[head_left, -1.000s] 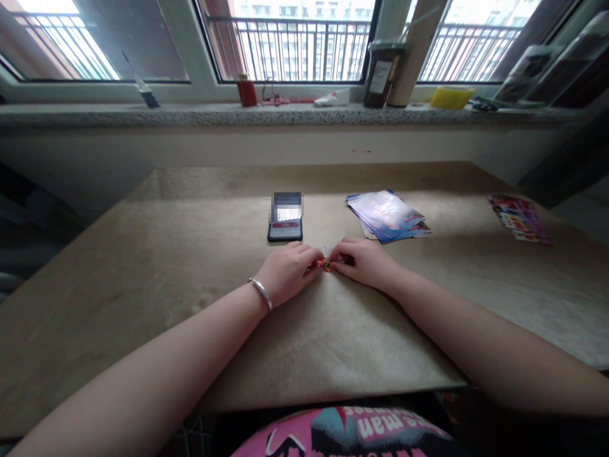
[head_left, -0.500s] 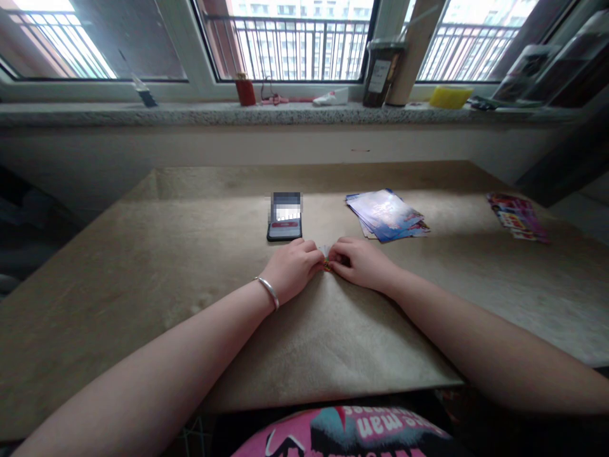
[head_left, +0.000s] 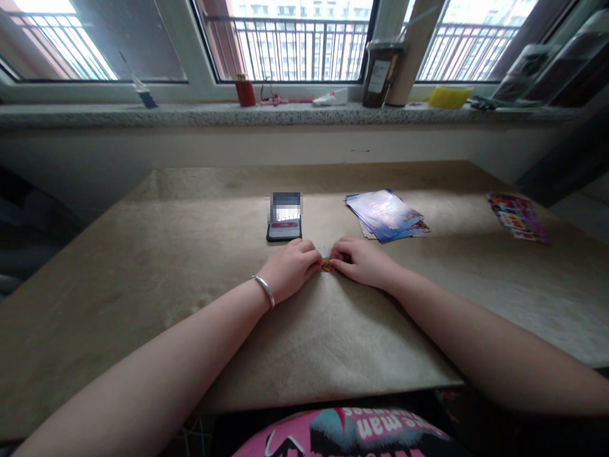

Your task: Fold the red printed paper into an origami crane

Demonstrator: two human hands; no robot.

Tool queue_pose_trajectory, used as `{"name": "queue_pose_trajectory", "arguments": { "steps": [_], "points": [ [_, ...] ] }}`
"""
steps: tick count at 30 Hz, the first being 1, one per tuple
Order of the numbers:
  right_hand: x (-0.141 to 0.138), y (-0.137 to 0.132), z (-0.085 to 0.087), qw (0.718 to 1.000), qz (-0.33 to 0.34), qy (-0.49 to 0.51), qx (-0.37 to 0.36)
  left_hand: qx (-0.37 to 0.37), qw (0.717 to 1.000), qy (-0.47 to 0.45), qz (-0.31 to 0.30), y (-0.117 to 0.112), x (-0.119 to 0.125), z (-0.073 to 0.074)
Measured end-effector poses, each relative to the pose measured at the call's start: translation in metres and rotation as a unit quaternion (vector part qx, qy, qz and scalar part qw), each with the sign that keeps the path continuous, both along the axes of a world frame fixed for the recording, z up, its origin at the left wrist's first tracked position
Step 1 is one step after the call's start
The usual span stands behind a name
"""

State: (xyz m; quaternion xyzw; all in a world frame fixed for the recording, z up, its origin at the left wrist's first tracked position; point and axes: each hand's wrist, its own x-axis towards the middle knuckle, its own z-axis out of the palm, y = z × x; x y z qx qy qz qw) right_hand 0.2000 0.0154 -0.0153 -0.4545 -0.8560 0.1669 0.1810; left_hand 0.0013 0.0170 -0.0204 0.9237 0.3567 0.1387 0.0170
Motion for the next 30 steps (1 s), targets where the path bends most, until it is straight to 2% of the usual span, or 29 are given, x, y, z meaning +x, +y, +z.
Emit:
{"name": "queue_pose_trajectory", "arguments": {
  "steps": [8, 12, 17, 30],
  "points": [
    [-0.001, 0.001, 0.001, 0.999, -0.034, -0.021, -0.006, 0.055, 0.997, 0.012, -0.043, -0.003, -0.006, 0.008],
    [-0.001, 0.000, 0.002, 0.999, -0.047, -0.022, -0.009, 0.099, 0.992, 0.056, -0.062, -0.006, -0.008, 0.011],
    [-0.002, 0.000, 0.003, 0.997, -0.060, -0.034, -0.016, 0.121, 0.986, 0.100, -0.060, -0.008, -0.008, 0.012],
    [-0.006, -0.002, 0.006, 0.995, -0.087, -0.054, -0.008, 0.111, 0.988, 0.108, -0.017, -0.013, -0.001, 0.015]
  ]
}}
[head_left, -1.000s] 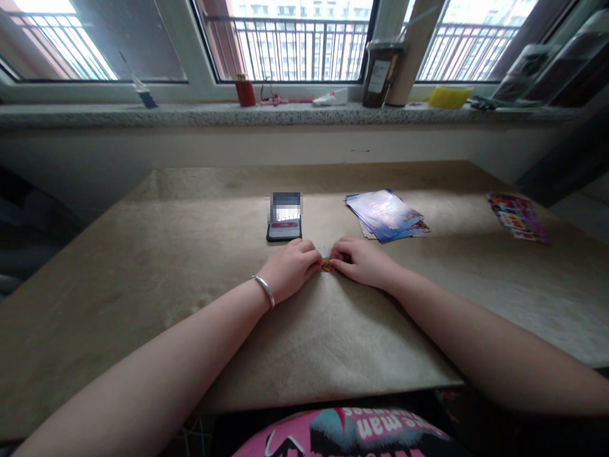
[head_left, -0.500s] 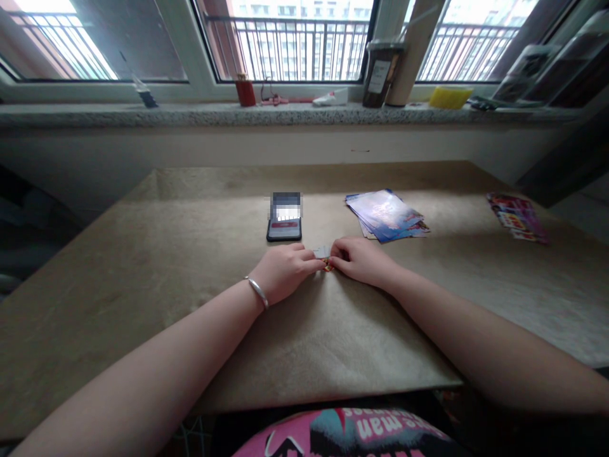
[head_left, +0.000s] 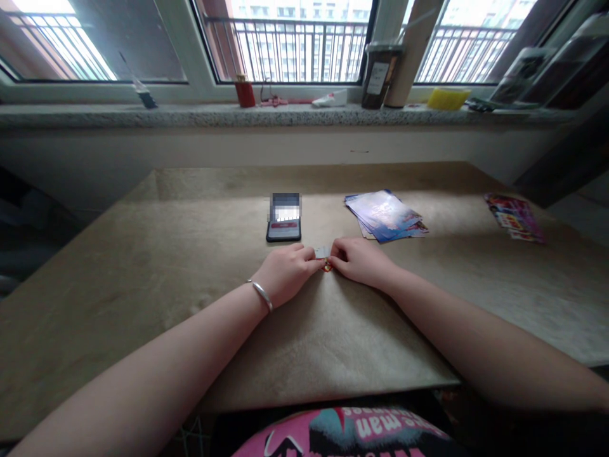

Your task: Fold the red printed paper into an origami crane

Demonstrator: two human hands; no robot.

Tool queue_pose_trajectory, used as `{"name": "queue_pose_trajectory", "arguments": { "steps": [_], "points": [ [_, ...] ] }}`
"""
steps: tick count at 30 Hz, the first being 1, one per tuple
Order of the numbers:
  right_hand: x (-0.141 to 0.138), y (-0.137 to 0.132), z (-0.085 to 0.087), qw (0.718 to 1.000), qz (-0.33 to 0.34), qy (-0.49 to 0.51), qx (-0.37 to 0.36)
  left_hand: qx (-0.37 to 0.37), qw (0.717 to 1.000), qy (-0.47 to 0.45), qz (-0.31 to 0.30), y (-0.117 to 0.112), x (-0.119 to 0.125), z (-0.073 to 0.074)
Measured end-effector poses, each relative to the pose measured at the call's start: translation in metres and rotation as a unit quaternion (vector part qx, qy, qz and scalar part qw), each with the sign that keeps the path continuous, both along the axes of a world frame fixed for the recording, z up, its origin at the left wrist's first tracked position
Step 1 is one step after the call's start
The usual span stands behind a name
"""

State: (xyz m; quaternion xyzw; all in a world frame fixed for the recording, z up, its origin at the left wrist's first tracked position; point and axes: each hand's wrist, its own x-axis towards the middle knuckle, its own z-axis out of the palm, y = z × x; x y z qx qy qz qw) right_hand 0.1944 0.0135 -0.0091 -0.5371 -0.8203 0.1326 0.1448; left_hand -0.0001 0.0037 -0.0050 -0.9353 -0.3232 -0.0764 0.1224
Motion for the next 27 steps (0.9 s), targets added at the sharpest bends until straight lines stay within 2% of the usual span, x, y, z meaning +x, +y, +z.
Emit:
{"name": "queue_pose_trajectory", "arguments": {
  "steps": [17, 20, 22, 24, 27],
  "points": [
    [0.001, -0.004, 0.000, 1.000, -0.003, 0.013, 0.021, -0.016, 1.000, 0.006, 0.012, -0.001, 0.002, 0.005],
    [0.008, -0.004, -0.002, 0.997, 0.045, 0.038, 0.050, -0.027, 1.000, -0.003, 0.016, -0.001, 0.002, 0.004],
    [0.013, -0.005, -0.002, 0.986, 0.139, 0.018, 0.092, -0.034, 0.999, -0.015, 0.017, -0.001, 0.002, 0.004],
    [0.017, -0.007, -0.001, 0.979, 0.161, -0.008, 0.124, -0.040, 0.999, -0.024, 0.016, 0.000, 0.002, 0.003],
    [0.018, -0.009, -0.001, 0.976, 0.158, -0.035, 0.144, -0.049, 0.998, -0.032, 0.012, 0.001, 0.001, 0.002]
  ]
}}
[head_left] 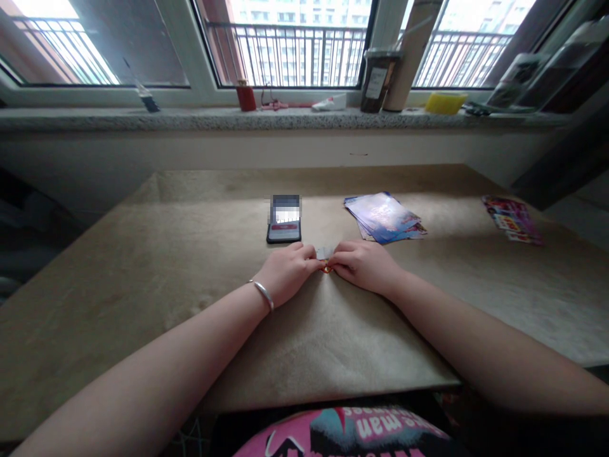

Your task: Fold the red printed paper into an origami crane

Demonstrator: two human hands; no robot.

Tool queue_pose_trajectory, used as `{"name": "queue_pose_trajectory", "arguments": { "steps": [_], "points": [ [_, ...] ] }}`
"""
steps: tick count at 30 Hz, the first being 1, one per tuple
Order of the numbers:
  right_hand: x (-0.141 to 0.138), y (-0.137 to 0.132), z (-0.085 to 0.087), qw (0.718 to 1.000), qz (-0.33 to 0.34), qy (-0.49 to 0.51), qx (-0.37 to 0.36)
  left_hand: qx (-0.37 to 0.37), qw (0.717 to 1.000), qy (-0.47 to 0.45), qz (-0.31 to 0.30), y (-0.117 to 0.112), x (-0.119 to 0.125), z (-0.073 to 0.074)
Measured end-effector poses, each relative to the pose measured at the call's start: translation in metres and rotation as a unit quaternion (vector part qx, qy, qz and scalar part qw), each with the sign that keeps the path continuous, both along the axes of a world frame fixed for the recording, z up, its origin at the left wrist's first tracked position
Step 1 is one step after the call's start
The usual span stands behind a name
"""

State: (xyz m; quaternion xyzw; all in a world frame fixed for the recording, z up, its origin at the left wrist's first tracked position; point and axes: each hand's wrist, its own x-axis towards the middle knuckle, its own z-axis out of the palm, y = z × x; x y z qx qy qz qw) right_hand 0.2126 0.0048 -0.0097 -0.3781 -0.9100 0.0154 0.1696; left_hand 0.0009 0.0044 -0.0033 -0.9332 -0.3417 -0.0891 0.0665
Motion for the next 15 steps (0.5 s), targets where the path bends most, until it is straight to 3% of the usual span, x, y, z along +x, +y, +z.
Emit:
{"name": "queue_pose_trajectory", "arguments": {
  "steps": [8, 15],
  "points": [
    [-0.002, 0.000, -0.002, 0.999, -0.008, -0.034, 0.014, -0.004, 1.000, -0.005, 0.005, 0.002, 0.000, -0.002],
    [-0.008, -0.004, 0.010, 0.996, -0.006, -0.091, 0.017, 0.005, 0.999, 0.030, -0.023, 0.002, 0.001, 0.001]
  ]
}}
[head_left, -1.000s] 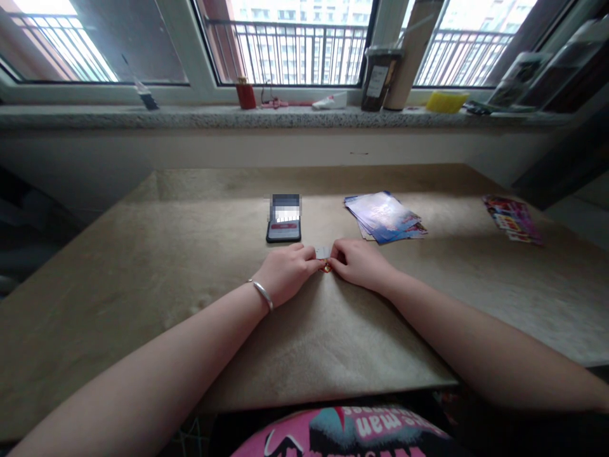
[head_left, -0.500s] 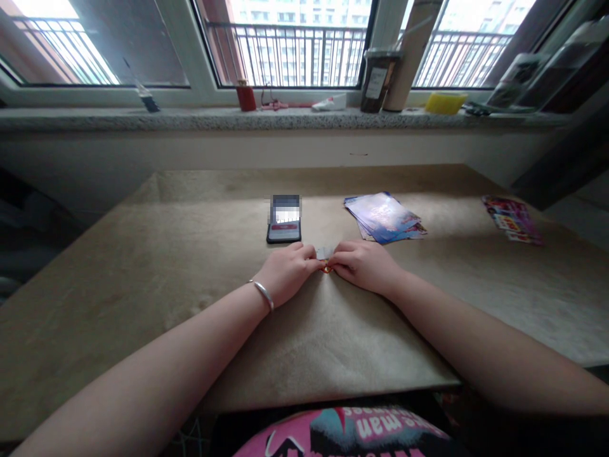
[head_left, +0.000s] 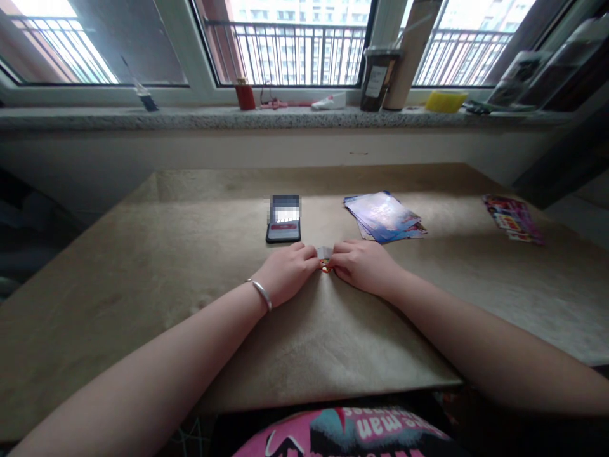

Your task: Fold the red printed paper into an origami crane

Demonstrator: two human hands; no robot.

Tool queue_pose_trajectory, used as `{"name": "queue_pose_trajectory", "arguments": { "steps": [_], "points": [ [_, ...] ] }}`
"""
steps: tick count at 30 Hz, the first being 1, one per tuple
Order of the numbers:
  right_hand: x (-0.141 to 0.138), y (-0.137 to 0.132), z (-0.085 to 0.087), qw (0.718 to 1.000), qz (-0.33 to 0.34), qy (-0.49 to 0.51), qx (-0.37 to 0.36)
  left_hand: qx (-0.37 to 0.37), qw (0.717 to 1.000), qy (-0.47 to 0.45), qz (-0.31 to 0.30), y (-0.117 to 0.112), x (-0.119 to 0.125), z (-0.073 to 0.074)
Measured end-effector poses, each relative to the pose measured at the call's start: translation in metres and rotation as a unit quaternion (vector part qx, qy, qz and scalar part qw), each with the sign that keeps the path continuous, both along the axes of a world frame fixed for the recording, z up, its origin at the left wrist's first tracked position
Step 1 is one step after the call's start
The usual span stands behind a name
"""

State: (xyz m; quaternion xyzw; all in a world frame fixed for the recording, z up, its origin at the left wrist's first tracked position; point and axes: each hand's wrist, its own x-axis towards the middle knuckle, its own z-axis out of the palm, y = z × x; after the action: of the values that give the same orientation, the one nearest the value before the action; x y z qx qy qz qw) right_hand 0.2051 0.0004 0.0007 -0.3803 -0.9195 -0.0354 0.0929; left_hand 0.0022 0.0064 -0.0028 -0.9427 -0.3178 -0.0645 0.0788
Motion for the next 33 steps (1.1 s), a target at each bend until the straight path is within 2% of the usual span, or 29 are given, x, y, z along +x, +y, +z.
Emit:
{"name": "queue_pose_trajectory", "arguments": {
  "steps": [4, 11, 17, 26, 33],
  "points": [
    [0.000, -0.001, 0.004, 1.000, 0.002, -0.012, -0.006, -0.003, 1.000, 0.003, -0.003, -0.003, 0.000, 0.003],
    [0.005, 0.000, 0.001, 1.000, -0.017, -0.014, -0.009, -0.036, 0.999, -0.018, 0.028, -0.008, -0.004, 0.006],
    [0.002, -0.001, 0.005, 0.999, -0.009, -0.037, -0.003, -0.024, 0.999, 0.011, 0.043, -0.012, 0.003, 0.011],
    [0.007, 0.000, 0.001, 0.999, -0.023, -0.022, -0.017, -0.042, 0.998, -0.017, 0.038, -0.009, -0.007, 0.007],
    [0.009, 0.003, -0.002, 1.000, -0.013, -0.010, -0.014, -0.063, 0.996, -0.029, 0.052, -0.008, -0.005, 0.006]
  ]
}}
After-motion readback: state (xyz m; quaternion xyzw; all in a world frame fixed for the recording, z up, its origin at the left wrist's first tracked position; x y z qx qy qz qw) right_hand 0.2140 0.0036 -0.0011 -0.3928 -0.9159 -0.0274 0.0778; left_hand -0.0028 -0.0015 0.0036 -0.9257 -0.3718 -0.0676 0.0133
